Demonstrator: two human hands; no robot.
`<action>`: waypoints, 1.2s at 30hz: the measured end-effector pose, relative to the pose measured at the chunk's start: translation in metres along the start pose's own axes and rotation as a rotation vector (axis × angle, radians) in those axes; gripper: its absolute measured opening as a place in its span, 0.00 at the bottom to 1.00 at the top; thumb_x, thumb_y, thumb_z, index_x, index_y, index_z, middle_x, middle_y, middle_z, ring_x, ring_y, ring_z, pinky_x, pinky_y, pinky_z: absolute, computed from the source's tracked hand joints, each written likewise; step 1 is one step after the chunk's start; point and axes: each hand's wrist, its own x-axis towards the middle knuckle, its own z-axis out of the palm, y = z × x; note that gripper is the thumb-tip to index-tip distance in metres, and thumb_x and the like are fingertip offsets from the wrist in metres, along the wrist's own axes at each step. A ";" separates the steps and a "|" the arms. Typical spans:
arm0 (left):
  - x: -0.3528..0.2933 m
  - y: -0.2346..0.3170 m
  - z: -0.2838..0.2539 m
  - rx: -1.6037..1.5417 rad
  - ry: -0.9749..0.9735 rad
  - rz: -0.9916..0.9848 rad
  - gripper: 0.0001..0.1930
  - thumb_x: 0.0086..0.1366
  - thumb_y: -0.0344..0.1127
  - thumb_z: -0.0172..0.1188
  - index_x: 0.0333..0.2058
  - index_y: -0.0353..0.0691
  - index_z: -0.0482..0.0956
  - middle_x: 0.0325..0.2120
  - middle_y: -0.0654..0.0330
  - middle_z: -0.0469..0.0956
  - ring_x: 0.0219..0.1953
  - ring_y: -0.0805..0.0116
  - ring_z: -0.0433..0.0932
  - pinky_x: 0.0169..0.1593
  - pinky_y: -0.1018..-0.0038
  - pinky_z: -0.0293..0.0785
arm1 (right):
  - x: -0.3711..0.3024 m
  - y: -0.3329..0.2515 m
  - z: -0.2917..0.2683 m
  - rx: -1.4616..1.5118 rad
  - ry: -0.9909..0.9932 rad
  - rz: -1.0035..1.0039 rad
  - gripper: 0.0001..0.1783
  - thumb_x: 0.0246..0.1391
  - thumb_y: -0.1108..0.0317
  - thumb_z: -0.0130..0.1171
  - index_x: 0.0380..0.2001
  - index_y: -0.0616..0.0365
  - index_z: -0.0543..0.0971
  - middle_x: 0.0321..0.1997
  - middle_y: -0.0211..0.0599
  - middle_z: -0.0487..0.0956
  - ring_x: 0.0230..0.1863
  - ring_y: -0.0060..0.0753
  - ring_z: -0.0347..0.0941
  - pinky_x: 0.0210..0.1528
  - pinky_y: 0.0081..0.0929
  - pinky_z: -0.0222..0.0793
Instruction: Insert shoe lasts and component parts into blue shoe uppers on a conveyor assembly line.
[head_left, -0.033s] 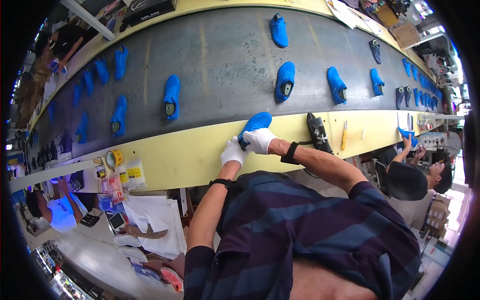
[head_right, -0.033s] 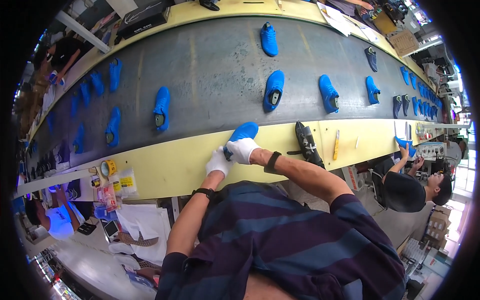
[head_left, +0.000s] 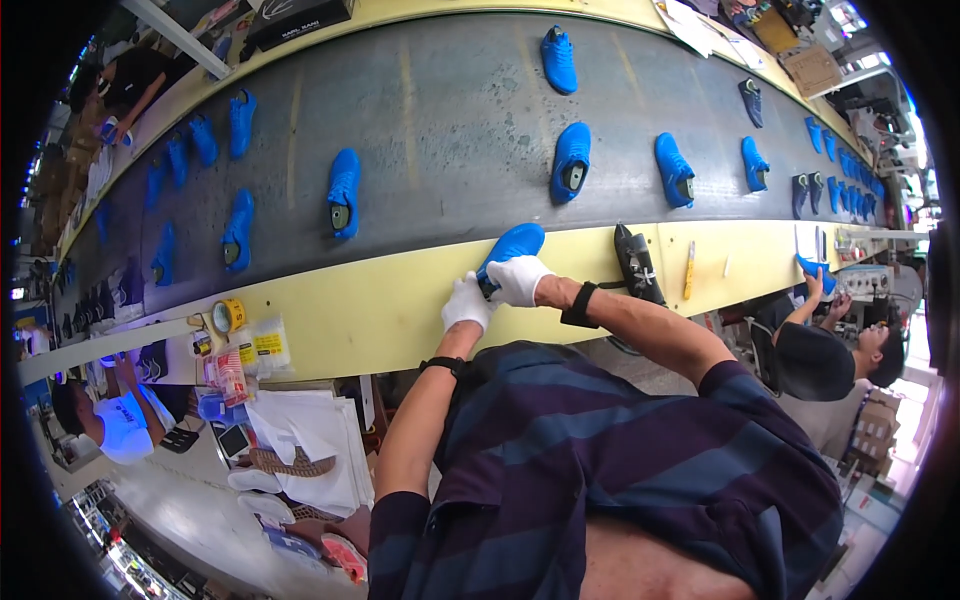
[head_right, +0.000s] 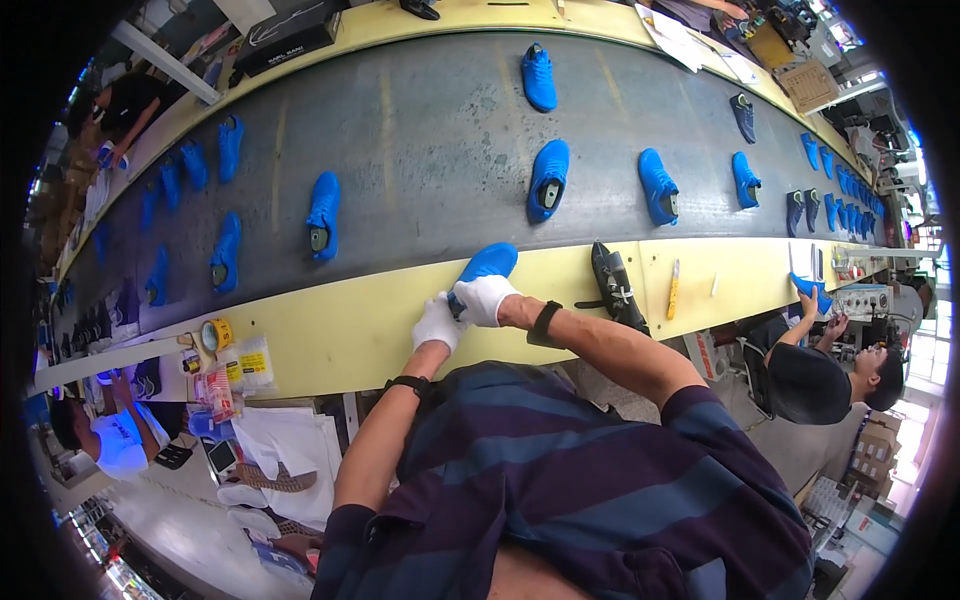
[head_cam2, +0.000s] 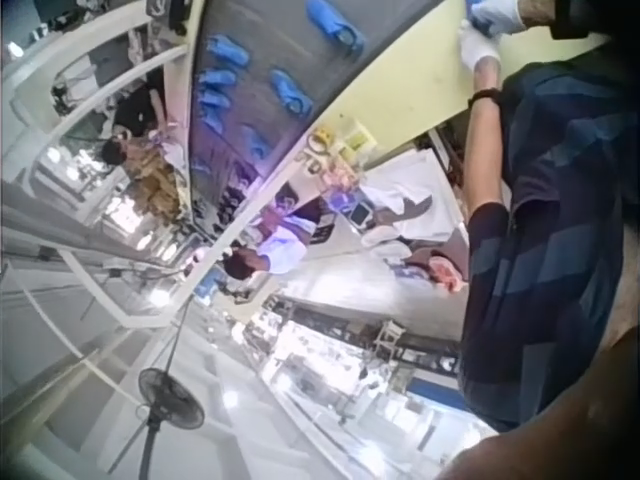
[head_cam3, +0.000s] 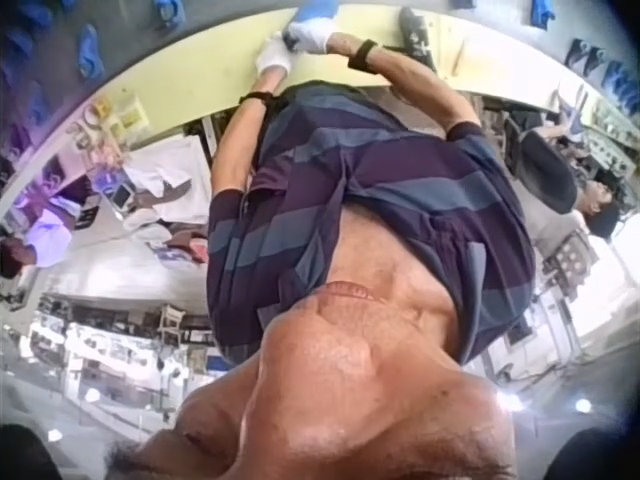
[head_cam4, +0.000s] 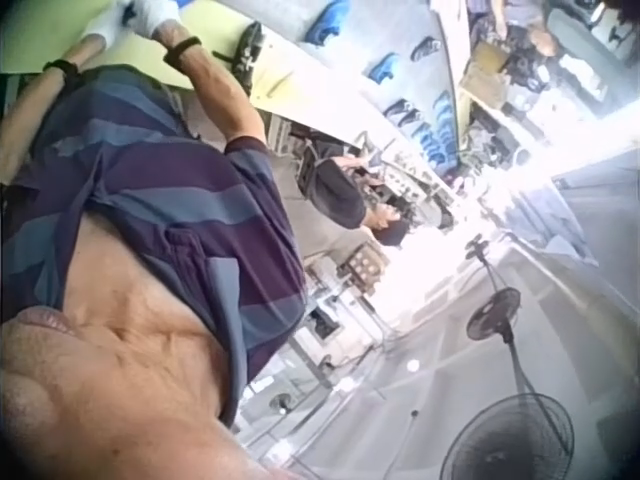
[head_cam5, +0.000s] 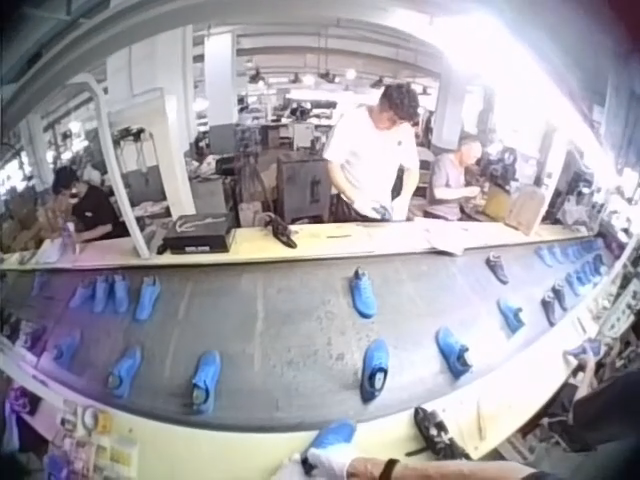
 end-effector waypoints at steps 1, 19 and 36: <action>0.000 -0.002 0.002 -0.002 -0.004 -0.003 0.32 0.63 0.52 0.70 0.60 0.46 0.69 0.57 0.45 0.75 0.57 0.43 0.80 0.58 0.51 0.78 | 0.003 -0.003 -0.004 0.026 -0.060 0.052 0.13 0.49 0.62 0.67 0.31 0.62 0.85 0.26 0.55 0.84 0.30 0.58 0.84 0.32 0.48 0.79; 0.044 -0.030 0.053 0.154 0.135 0.145 0.22 0.71 0.47 0.58 0.58 0.44 0.69 0.57 0.44 0.76 0.52 0.43 0.84 0.51 0.53 0.83 | 0.003 -0.044 0.014 -0.092 -0.034 0.246 0.13 0.54 0.68 0.59 0.42 0.61 0.80 0.32 0.51 0.86 0.32 0.54 0.86 0.33 0.52 0.81; 0.048 -0.040 0.040 -0.684 -0.382 0.033 0.23 0.76 0.42 0.57 0.63 0.37 0.69 0.47 0.51 0.83 0.27 0.60 0.86 0.25 0.69 0.82 | -0.180 0.176 -0.026 0.048 0.815 0.789 0.22 0.58 0.59 0.69 0.50 0.61 0.79 0.50 0.55 0.82 0.53 0.55 0.80 0.56 0.44 0.74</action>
